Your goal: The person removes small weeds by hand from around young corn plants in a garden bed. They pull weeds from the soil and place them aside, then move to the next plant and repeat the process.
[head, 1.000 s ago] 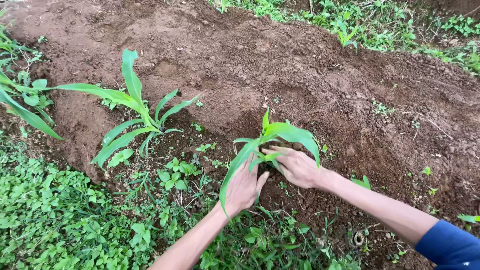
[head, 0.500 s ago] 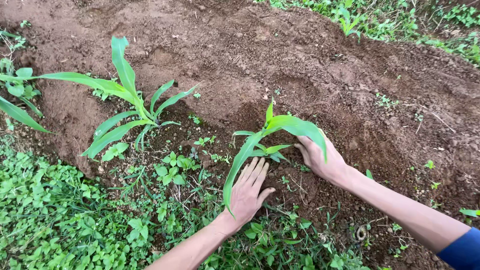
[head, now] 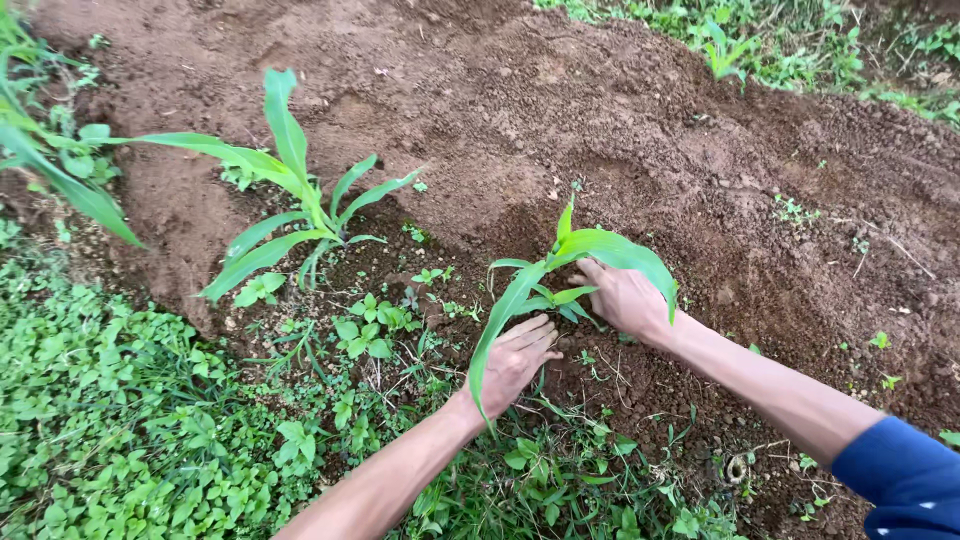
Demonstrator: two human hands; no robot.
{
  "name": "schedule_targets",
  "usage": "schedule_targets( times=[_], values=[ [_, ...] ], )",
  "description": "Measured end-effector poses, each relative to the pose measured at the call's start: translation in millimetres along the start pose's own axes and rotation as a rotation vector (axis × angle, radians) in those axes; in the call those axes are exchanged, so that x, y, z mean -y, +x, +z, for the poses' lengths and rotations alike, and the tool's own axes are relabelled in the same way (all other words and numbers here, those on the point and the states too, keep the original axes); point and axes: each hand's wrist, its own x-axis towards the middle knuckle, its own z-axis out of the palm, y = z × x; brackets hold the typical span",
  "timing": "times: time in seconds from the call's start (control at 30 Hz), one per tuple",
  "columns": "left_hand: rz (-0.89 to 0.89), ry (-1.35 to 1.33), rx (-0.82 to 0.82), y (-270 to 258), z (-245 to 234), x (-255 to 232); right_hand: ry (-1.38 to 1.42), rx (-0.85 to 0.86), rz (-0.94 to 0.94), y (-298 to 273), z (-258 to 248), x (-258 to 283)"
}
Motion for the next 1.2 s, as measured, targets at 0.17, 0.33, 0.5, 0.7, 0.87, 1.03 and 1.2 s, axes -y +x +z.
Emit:
schedule_targets(
  times=[0.17,0.33,0.5,0.7,0.87,1.03,1.2],
  values=[
    [-0.050,0.093,-0.026,26.2,-34.8,-28.8,0.067,0.101,0.072,14.5,-4.1,2.8],
    [-0.158,0.659,0.177,15.5,-50.5,-25.6,0.170,0.099,0.032,10.0,-18.9,15.5],
    [-0.419,0.544,0.397,74.1,-94.0,-73.2,0.130,0.116,0.018,10.9,-15.5,6.3],
    [-0.332,0.600,0.479,86.6,-81.7,-46.9,0.301,0.254,0.135,15.1,-39.6,29.6],
    [-0.377,0.564,0.484,98.1,-83.0,-48.8,0.445,0.205,0.214,8.8,-38.6,22.2],
    [-0.403,0.393,0.549,103.1,-99.6,-59.8,0.296,0.235,0.065,-1.9,-73.5,22.6],
    [-0.303,0.459,0.545,95.3,-89.6,-51.9,0.435,0.187,0.011,0.2,-82.7,43.2]
  ],
)
